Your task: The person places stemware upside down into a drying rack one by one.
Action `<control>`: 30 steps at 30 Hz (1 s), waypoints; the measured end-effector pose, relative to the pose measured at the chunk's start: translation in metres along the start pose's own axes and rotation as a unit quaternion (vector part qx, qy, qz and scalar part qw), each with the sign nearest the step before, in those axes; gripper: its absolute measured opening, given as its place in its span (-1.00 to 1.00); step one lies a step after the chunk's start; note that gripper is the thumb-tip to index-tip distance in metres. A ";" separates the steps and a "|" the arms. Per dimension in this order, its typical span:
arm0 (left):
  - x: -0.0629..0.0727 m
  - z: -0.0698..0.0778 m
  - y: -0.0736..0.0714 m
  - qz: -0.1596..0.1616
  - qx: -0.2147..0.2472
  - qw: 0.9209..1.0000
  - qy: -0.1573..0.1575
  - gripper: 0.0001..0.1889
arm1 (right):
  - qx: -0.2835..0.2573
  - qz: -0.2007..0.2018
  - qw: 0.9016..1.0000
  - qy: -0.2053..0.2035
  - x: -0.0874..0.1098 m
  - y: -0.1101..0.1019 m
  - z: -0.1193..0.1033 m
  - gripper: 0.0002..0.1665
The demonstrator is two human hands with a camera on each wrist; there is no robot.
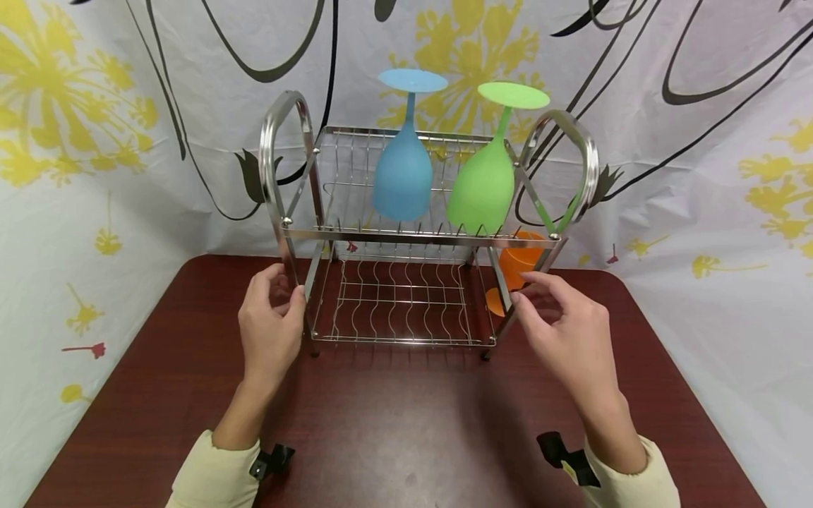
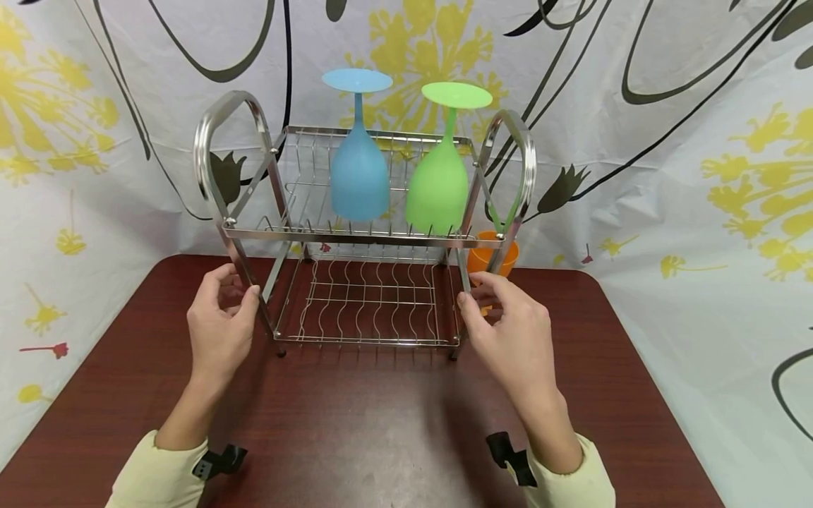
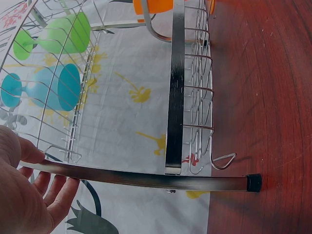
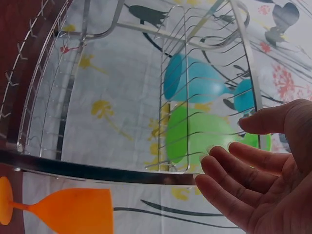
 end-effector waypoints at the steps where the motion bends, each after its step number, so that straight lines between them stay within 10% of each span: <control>1: 0.000 0.000 0.000 0.000 0.000 1.000 0.001 -0.67 | 0.000 0.002 1.000 0.003 0.000 0.001 0.002 -0.73; 30: 0.001 -0.002 0.000 -0.001 -0.012 1.000 0.009 -0.65 | 0.047 0.001 0.993 0.108 -0.015 0.002 0.061 -0.76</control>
Point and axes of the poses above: each hand's wrist, its own x-axis away from the middle knuckle, its own y-axis out of the palm, z = x × y, the point moved 2 cm from there along -x, towards the middle knuckle, and after that the axes turned 10 degrees about -z, right-handed, at the moved point
